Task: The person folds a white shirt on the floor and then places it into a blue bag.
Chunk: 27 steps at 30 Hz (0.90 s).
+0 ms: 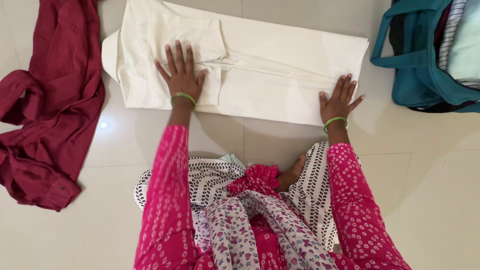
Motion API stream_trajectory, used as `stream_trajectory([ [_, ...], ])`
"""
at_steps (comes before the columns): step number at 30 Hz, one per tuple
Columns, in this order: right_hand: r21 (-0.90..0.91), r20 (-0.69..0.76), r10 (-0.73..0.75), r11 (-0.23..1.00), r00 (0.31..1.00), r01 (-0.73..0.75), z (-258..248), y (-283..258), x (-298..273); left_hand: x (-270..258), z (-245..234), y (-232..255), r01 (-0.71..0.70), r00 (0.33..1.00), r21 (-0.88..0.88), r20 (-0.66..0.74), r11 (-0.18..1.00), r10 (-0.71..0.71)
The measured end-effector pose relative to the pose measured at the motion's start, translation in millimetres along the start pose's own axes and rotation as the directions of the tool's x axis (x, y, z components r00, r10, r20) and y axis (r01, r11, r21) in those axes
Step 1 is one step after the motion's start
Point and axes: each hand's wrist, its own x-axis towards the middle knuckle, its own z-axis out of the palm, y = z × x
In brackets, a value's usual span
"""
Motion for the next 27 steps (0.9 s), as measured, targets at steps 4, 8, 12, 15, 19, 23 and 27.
stream_trajectory([
  [4,0.020,-0.024,-0.234,0.972,0.972,0.234,-1,-14,-6,-59,26,32,0.095,0.991,-0.097,-0.082,0.991,-0.103],
  [8,-0.003,0.057,-0.287,0.958,0.956,0.287,7,-27,-2,-65,34,38,0.079,0.994,-0.092,-0.068,0.993,-0.085],
  [12,0.012,0.032,-0.250,0.968,0.968,0.250,13,-28,-2,-33,24,35,0.021,1.000,-0.061,-0.021,0.998,-0.022],
  [15,0.011,0.052,-0.161,0.987,0.986,0.160,19,-37,-5,-4,17,28,-0.042,0.998,-0.032,0.036,0.999,0.043],
  [19,0.023,0.118,0.026,0.999,0.993,-0.029,34,-74,-30,41,6,9,-0.068,0.997,0.141,0.054,0.988,0.061],
  [23,0.072,0.200,0.155,0.982,0.968,-0.172,50,-135,-84,57,4,0,0.066,0.993,0.555,-0.119,0.829,0.000],
  [27,0.214,0.372,0.123,0.953,0.920,-0.214,55,-175,-134,4,25,34,0.045,0.997,0.231,-0.064,0.972,-0.031],
])
